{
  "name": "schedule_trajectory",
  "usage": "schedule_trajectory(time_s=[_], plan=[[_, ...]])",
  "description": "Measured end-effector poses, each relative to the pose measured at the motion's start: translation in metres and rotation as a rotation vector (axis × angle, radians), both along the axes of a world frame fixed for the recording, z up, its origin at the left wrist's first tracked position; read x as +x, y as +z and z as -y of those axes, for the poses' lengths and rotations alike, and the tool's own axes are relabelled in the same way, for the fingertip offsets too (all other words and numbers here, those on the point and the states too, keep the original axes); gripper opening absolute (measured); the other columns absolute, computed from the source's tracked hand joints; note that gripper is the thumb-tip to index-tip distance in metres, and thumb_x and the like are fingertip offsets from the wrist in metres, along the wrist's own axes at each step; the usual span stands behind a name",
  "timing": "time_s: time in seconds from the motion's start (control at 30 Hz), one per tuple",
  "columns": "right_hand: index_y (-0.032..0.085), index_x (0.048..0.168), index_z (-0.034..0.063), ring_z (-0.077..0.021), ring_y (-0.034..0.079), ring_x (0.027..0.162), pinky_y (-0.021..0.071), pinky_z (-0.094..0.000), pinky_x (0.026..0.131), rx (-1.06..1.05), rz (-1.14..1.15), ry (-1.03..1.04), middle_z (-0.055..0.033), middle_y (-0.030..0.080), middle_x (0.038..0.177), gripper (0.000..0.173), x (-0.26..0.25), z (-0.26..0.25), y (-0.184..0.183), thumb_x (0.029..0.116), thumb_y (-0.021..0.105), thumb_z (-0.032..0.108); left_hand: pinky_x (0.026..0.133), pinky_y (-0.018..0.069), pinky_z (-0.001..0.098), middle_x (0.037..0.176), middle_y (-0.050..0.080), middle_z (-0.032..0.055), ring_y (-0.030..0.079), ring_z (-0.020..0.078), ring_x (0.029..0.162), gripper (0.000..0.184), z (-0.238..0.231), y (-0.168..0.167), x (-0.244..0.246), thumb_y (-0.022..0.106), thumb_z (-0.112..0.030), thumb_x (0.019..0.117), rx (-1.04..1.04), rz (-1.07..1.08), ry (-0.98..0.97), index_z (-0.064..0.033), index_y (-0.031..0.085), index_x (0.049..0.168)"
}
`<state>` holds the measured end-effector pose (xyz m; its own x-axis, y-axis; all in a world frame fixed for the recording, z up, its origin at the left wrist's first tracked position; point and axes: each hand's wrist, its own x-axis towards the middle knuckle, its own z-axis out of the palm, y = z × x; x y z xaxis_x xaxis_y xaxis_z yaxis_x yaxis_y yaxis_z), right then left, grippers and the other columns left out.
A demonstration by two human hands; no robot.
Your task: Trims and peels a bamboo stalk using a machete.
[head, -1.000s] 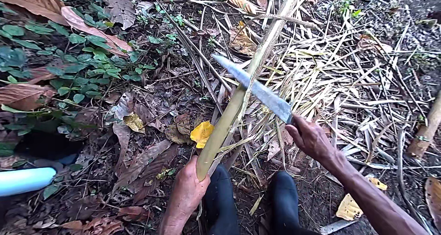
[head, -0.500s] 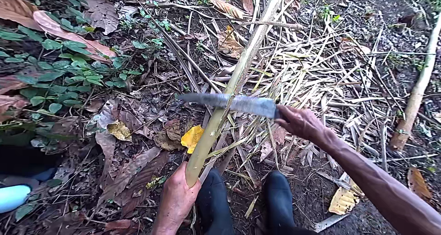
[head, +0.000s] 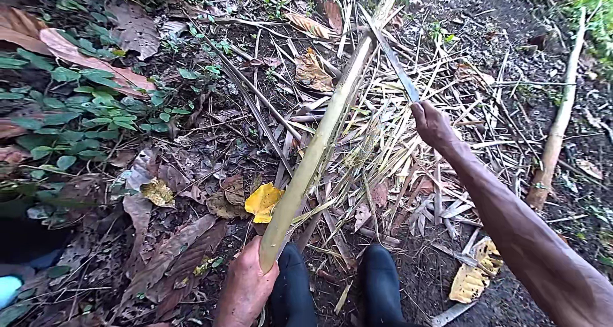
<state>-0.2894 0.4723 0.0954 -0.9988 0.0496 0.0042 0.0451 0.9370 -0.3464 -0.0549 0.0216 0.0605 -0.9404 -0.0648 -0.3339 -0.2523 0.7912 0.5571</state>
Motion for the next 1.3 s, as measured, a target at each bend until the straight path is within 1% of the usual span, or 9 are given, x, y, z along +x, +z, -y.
schedule_trajectory(time_s=[0.23, 0.33, 0.47, 0.57, 0.7, 0.77, 0.9, 1.07, 1.3], plan=[[0.060, 0.120, 0.0010, -0.0393, 0.067, 0.067, 0.0533, -0.0610, 0.061, 0.088, -0.022, 0.308, -0.0174, 0.064, 0.075, 0.052, 0.021, 0.007, -0.012, 0.1091, 0.036, 0.046, 0.068, 0.0543, 0.0525, 0.086, 0.068, 0.0115, 0.067, 0.0270, 0.075, 0.042, 0.010, -0.003, -0.001, 0.074, -0.013, 0.0722, 0.033, -0.014, 0.021, -0.0033, 0.066, 0.112], [0.060, 0.118, -0.0003, -0.0480, 0.067, 0.085, 0.0505, -0.0682, 0.075, 0.034, 0.013, 0.021, -0.0259, 0.066, 0.087, 0.058, -0.004, -0.009, -0.007, 0.1107, 0.030, 0.049, 0.068, 0.0534, 0.0533, 0.086, 0.068, 0.0127, 0.066, 0.0282, 0.076, 0.042, 0.012, -0.003, -0.002, 0.075, -0.015, 0.0732, 0.027, -0.008, 0.021, -0.0021, 0.066, 0.112], [0.061, 0.112, -0.0011, -0.0420, 0.065, 0.079, 0.0493, -0.0630, 0.072, -0.026, -0.014, -0.066, -0.0221, 0.062, 0.083, 0.058, 0.006, 0.011, 0.010, 0.1105, 0.032, 0.049, 0.067, 0.0539, 0.0528, 0.084, 0.068, 0.0117, 0.067, 0.0274, 0.074, 0.042, 0.011, -0.005, -0.002, 0.075, -0.015, 0.0715, 0.036, -0.020, 0.023, -0.0030, 0.067, 0.111], [0.059, 0.119, -0.0007, -0.0395, 0.065, 0.071, 0.0517, -0.0604, 0.066, 0.015, -0.023, 0.071, -0.0194, 0.062, 0.078, 0.052, 0.028, 0.028, 0.006, 0.1098, 0.038, 0.046, 0.066, 0.0539, 0.0524, 0.084, 0.067, 0.0115, 0.066, 0.0275, 0.073, 0.041, 0.006, -0.003, 0.001, 0.075, -0.013, 0.0719, 0.024, -0.008, 0.016, -0.0034, 0.065, 0.110], [0.052, 0.142, -0.0001, -0.0487, 0.070, 0.081, 0.0549, -0.0664, 0.070, 0.222, -0.029, 0.275, -0.0269, 0.070, 0.102, 0.055, 0.021, 0.021, -0.002, 0.1077, 0.047, 0.042, 0.069, 0.0548, 0.0549, 0.087, 0.068, 0.0135, 0.068, 0.0294, 0.077, 0.043, 0.004, -0.001, 0.002, 0.076, -0.013, 0.0732, 0.003, 0.007, 0.009, -0.0028, 0.066, 0.114], [0.056, 0.128, -0.0016, -0.0510, 0.069, 0.085, 0.0531, -0.0684, 0.073, 0.135, 0.010, 0.071, -0.0289, 0.068, 0.095, 0.049, 0.006, 0.007, -0.012, 0.1106, 0.038, 0.040, 0.069, 0.0549, 0.0550, 0.087, 0.068, 0.0142, 0.068, 0.0303, 0.077, 0.043, 0.003, -0.002, 0.004, 0.076, -0.013, 0.0739, 0.005, 0.006, -0.003, -0.0022, 0.066, 0.114], [0.060, 0.112, -0.0085, -0.0451, 0.065, 0.090, 0.0498, -0.0649, 0.080, -0.169, 0.068, -0.508, -0.0300, 0.063, 0.099, 0.073, 0.005, -0.020, -0.016, 0.1102, 0.020, 0.052, 0.068, 0.0548, 0.0512, 0.085, 0.068, 0.0105, 0.067, 0.0266, 0.075, 0.040, 0.002, -0.001, 0.003, 0.075, -0.015, 0.0729, 0.007, -0.009, -0.008, -0.0041, 0.067, 0.111], [0.060, 0.121, 0.0044, -0.0349, 0.058, 0.061, 0.0493, -0.0594, 0.055, -0.220, 0.040, -0.075, -0.0174, 0.057, 0.076, 0.058, 0.107, 0.007, -0.036, 0.1105, 0.027, 0.051, 0.074, 0.0569, 0.0455, 0.091, 0.069, 0.0089, 0.068, 0.0212, 0.080, 0.042, 0.011, -0.002, -0.002, 0.076, -0.013, 0.0756, 0.054, 0.041, 0.022, -0.0050, 0.066, 0.116], [0.065, 0.107, -0.0026, -0.0309, 0.068, 0.062, 0.0563, -0.0507, 0.055, -0.200, 0.062, 0.421, -0.0144, 0.066, 0.074, 0.052, 0.188, 0.119, -0.087, 0.1032, 0.050, 0.047, 0.078, 0.0567, 0.0458, 0.094, 0.070, 0.0101, 0.068, 0.0219, 0.084, 0.045, 0.014, 0.002, -0.007, 0.077, -0.015, 0.0769, 0.038, 0.056, 0.043, -0.0039, 0.065, 0.119]])
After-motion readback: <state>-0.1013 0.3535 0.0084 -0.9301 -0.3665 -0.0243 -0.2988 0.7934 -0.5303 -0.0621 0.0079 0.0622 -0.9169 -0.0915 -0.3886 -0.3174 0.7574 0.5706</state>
